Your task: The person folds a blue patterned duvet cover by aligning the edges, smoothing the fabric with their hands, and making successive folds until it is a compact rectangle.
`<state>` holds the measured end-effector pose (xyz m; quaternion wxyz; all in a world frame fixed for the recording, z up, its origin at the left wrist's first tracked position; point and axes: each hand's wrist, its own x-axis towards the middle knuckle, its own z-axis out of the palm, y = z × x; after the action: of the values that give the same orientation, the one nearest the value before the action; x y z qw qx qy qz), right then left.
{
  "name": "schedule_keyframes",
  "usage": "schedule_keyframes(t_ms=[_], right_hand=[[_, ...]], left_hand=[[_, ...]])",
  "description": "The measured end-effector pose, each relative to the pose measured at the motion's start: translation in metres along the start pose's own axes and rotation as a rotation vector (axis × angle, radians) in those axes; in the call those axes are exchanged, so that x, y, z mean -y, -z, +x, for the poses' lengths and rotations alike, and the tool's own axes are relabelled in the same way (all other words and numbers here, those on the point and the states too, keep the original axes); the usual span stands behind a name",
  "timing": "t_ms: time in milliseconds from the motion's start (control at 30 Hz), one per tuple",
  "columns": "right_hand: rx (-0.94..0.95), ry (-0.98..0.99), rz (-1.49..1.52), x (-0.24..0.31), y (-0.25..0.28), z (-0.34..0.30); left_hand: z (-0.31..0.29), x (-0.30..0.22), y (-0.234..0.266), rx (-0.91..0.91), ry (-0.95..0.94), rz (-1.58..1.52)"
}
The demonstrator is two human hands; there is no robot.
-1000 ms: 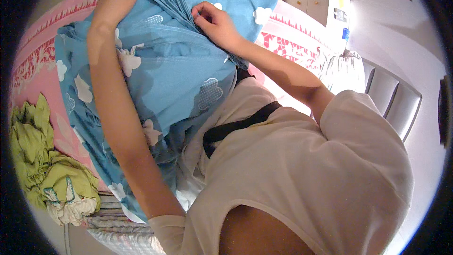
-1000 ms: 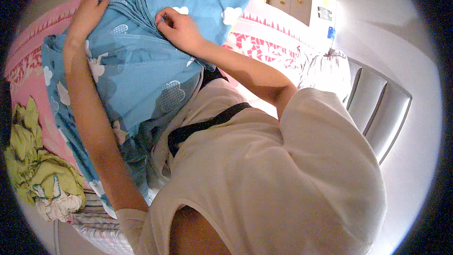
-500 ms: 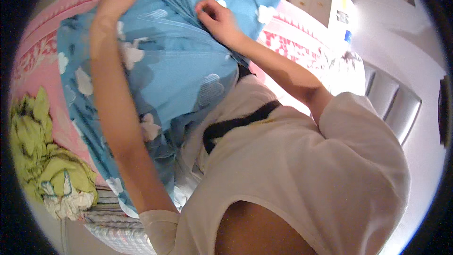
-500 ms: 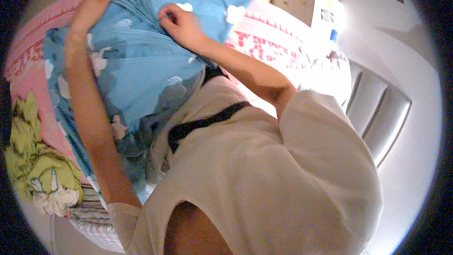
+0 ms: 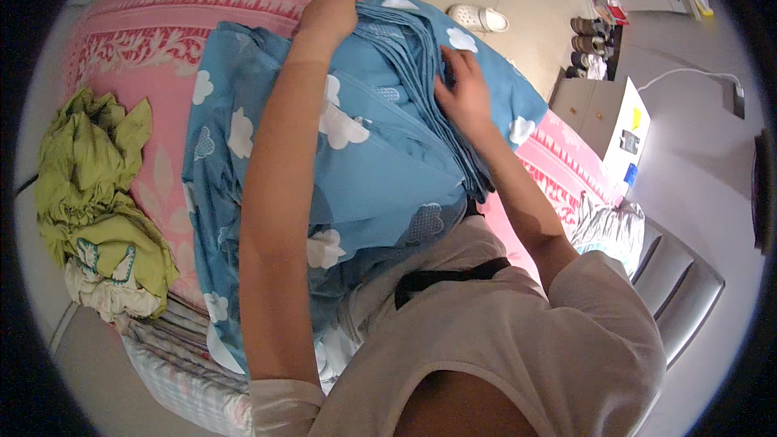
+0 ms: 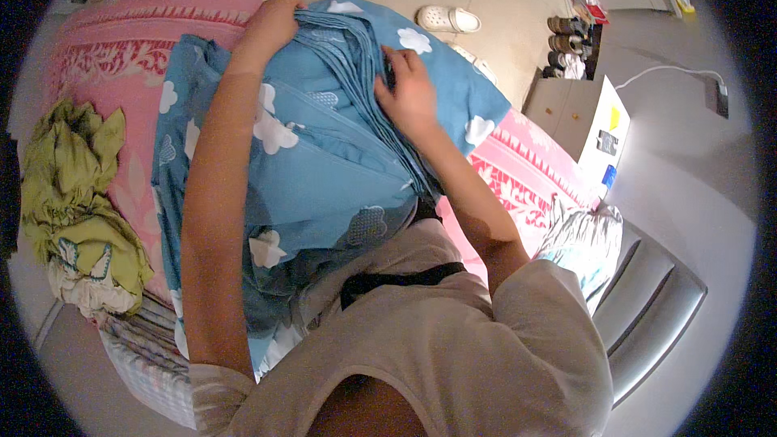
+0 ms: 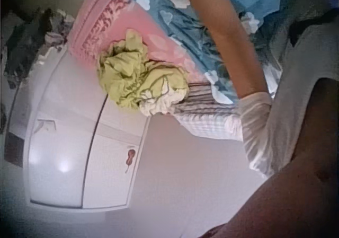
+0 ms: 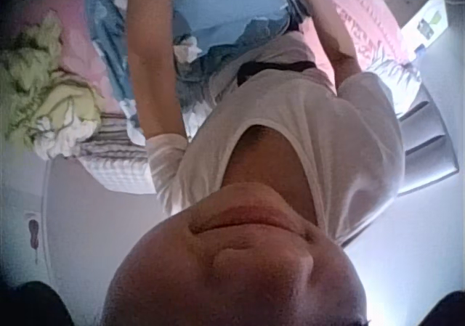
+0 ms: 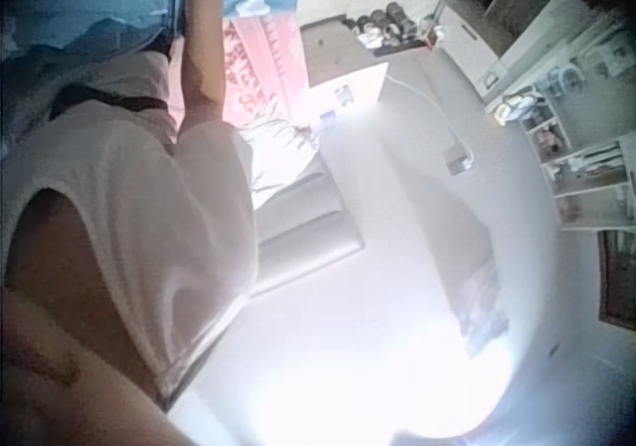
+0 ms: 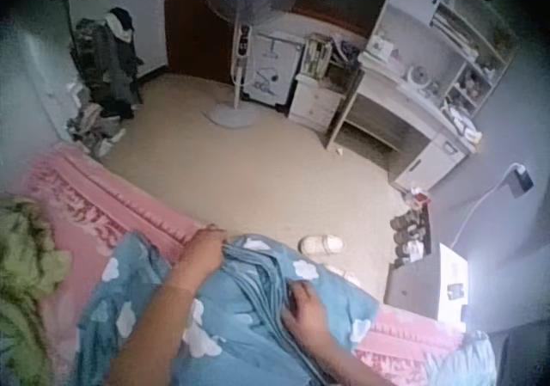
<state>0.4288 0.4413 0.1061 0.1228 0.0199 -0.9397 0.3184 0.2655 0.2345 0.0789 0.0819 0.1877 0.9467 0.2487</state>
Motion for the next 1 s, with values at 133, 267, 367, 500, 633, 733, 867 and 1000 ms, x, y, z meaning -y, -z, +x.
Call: schedule_keyframes(t_ms=[133,267,367,500,633,733,867,1000], right_hand=[[0.134,-0.09,0.119,-0.002,-0.009,0.049],[0.074,-0.179,0.375,0.006,-0.011,0.065],[0.141,0.049,0.234,0.025,-0.005,0.06],[0.21,0.057,0.206,0.038,-0.013,0.054],[0.173,-0.062,0.377,0.024,-0.027,0.076],[0.208,-0.073,0.421,0.016,-0.042,0.102],[0.196,-0.007,0.449,0.026,-0.057,0.135],[0.197,0.165,0.282,0.045,-0.052,0.147]], left_hand=[[0.012,0.01,0.006,-0.011,0.02,-0.095],[0.008,-0.003,0.019,-0.101,0.154,-0.152],[0.012,-0.002,0.029,-0.188,0.227,-0.11],[0.014,0.008,0.028,-0.289,0.172,-0.067],[-0.011,0.023,0.042,0.057,0.256,-1.516],[-0.012,0.039,0.034,0.033,0.365,-1.689],[-0.011,0.021,0.043,0.072,0.442,-1.483],[-0.008,0.014,0.044,0.038,0.393,-1.17]])
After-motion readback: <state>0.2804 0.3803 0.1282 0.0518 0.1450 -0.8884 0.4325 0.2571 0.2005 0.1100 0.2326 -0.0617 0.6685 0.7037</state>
